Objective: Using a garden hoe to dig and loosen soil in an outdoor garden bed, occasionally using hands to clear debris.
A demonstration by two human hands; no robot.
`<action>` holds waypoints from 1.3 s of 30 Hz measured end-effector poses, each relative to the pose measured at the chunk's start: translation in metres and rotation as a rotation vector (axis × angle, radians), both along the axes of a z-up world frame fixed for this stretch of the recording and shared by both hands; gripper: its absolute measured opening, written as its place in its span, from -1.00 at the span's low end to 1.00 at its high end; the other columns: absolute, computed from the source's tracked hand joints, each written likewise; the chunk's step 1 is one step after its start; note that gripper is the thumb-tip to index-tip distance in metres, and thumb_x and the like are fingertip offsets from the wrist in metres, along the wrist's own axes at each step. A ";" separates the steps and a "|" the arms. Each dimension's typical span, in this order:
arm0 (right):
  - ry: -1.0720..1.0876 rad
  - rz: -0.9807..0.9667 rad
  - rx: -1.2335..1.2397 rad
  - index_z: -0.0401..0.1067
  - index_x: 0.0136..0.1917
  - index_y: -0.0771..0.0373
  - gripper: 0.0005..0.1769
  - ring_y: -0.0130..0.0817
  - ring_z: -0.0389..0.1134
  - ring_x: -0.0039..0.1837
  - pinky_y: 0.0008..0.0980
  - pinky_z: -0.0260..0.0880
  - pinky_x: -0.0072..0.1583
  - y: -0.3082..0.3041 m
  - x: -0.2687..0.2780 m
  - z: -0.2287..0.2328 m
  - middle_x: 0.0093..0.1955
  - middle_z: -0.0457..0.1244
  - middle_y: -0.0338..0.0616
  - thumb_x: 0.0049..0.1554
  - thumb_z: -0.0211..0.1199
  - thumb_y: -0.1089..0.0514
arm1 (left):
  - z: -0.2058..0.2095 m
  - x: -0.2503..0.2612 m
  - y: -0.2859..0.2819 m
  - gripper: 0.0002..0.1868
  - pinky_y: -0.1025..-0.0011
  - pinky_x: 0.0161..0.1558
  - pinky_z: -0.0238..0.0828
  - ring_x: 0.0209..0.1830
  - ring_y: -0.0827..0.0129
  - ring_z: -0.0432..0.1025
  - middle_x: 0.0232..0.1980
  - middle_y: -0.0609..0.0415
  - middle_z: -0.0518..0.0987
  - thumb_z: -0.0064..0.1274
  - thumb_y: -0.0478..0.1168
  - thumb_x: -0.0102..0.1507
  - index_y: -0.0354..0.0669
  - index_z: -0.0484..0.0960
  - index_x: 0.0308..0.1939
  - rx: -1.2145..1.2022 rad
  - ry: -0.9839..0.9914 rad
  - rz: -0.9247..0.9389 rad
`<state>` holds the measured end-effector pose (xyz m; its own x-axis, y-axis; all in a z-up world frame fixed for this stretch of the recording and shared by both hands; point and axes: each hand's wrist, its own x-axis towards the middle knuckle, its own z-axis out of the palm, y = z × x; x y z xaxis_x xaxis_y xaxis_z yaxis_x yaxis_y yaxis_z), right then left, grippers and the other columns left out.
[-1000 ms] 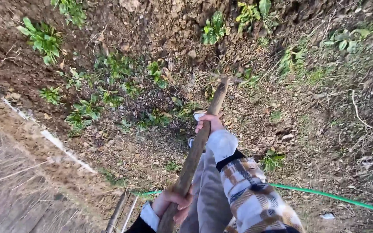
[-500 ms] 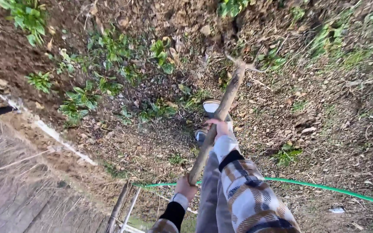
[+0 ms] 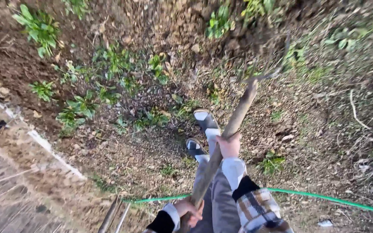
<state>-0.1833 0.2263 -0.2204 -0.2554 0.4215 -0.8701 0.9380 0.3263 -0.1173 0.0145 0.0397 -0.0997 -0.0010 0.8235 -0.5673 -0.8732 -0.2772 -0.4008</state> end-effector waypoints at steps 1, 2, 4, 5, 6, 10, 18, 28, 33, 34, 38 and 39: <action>0.004 -0.003 -0.001 0.03 0.16 0.26 -0.08 -0.21 0.35 -0.07 -0.26 0.49 0.01 0.000 0.000 0.011 0.02 0.24 -0.07 -0.27 0.59 0.09 | 0.013 -0.005 0.003 -0.70 0.33 -0.52 0.38 -0.75 0.34 0.31 -0.65 0.05 0.31 0.22 -0.47 0.16 -0.18 0.37 -0.46 -0.001 0.004 -0.003; 0.031 -0.043 -0.033 0.06 0.13 0.27 -0.18 -0.11 0.35 -0.03 -0.15 0.44 0.03 0.001 0.000 0.022 0.04 0.25 0.02 -0.24 0.51 0.10 | 0.025 -0.010 0.006 -0.72 0.32 -0.58 0.30 -0.79 0.29 0.19 -0.66 -0.02 0.25 0.19 -0.51 0.08 -0.25 0.35 -0.50 -0.007 -0.040 0.021; 0.069 -0.096 -0.070 0.09 0.11 0.29 -0.28 -0.01 0.35 0.02 -0.04 0.39 0.05 -0.003 -0.002 0.045 0.06 0.27 0.11 -0.20 0.43 0.10 | 0.037 -0.004 0.009 -0.73 0.30 -0.65 0.22 -0.84 0.24 0.08 -0.67 -0.09 0.19 0.16 -0.56 0.00 -0.32 0.33 -0.54 -0.018 -0.074 0.033; 0.057 -0.183 -0.099 0.11 0.16 0.32 -0.24 -0.05 0.37 0.01 -0.09 0.41 0.08 -0.005 -0.007 0.060 0.05 0.28 0.11 -0.18 0.47 0.12 | 0.038 0.005 0.009 -0.76 0.40 -0.63 0.27 -0.77 0.30 0.17 -0.64 -0.06 0.31 0.16 -0.58 0.07 -0.26 0.46 -0.52 -0.006 -0.169 0.023; 0.044 -0.270 -0.130 0.14 0.22 0.35 -0.21 -0.08 0.40 -0.01 -0.13 0.43 0.10 -0.007 -0.011 0.075 0.05 0.30 0.10 -0.16 0.50 0.14 | 0.039 0.013 0.010 -0.74 0.50 -0.61 0.32 -0.71 0.37 0.27 -0.61 -0.03 0.42 0.15 -0.61 0.14 -0.20 0.58 -0.51 0.005 -0.263 0.013; 0.064 -0.487 -0.172 0.19 0.36 0.29 -0.08 -0.08 0.35 0.18 -0.16 0.39 0.20 -0.004 -0.026 0.097 0.21 0.29 0.08 -0.24 0.50 0.23 | 0.056 0.002 0.005 -0.74 0.43 -0.47 0.32 -0.68 0.34 0.33 -0.61 0.02 0.39 0.23 -0.56 0.11 -0.21 0.47 -0.41 -0.081 -0.100 -0.053; -0.016 -0.708 -0.256 0.10 0.36 0.23 -0.28 -0.28 0.28 -0.31 -0.31 0.40 -0.23 0.007 -0.088 0.095 -0.23 0.26 -0.03 -0.03 0.29 0.33 | 0.130 -0.130 0.010 -0.68 0.43 -0.68 0.28 -0.78 0.38 0.15 -0.66 0.01 0.17 0.07 -0.53 0.13 -0.24 0.23 -0.50 -0.087 0.044 0.213; -0.101 -0.977 -0.425 0.19 0.12 0.24 -0.61 -0.45 0.20 -0.41 -0.46 0.39 -0.35 0.041 -0.147 0.080 -0.33 0.19 -0.15 0.09 0.28 0.39 | 0.134 -0.203 0.055 -0.87 0.43 -0.70 0.28 -0.79 0.45 0.23 -0.62 0.16 0.32 0.07 -0.47 0.12 -0.37 0.53 -0.25 -0.118 -0.050 0.112; -0.171 -0.686 -0.429 0.37 0.33 0.39 -0.54 -0.42 0.31 -0.48 -0.47 0.50 -0.35 0.054 -0.165 0.080 -0.47 0.26 -0.19 0.16 0.26 0.33 | 0.137 -0.224 0.062 -0.67 0.41 -0.70 0.26 -0.83 0.37 0.23 -0.75 0.01 0.29 0.12 -0.45 0.17 -0.27 0.39 -0.66 -0.214 -0.046 -0.023; -0.204 -0.702 -0.423 0.37 0.33 0.39 -0.54 -0.42 0.31 -0.48 -0.47 0.50 -0.35 0.052 -0.153 0.091 -0.47 0.26 -0.19 0.16 0.26 0.33 | 0.156 -0.223 0.060 -0.67 0.41 -0.70 0.26 -0.83 0.37 0.23 -0.75 0.01 0.29 0.12 -0.45 0.17 -0.27 0.39 -0.66 -0.218 -0.080 -0.035; -0.179 -0.686 -0.449 0.29 0.39 0.42 -0.46 -0.44 0.29 -0.45 -0.47 0.48 -0.33 0.059 -0.173 0.066 -0.43 0.27 -0.20 0.14 0.25 0.35 | 0.149 -0.248 0.065 -0.74 0.42 -0.76 0.27 -0.83 0.41 0.26 -0.72 0.12 0.32 0.12 -0.55 0.09 -0.23 0.37 -0.32 -0.243 -0.142 0.012; -0.141 -0.656 -0.484 0.26 0.34 0.56 -0.46 -0.42 0.30 -0.44 -0.42 0.51 -0.31 0.062 -0.166 0.054 -0.41 0.29 -0.18 0.10 0.26 0.36 | 0.146 -0.245 0.067 -0.67 0.40 -0.74 0.31 -0.84 0.38 0.25 -0.73 0.07 0.31 0.15 -0.50 0.12 -0.20 0.32 -0.59 -0.232 -0.097 -0.001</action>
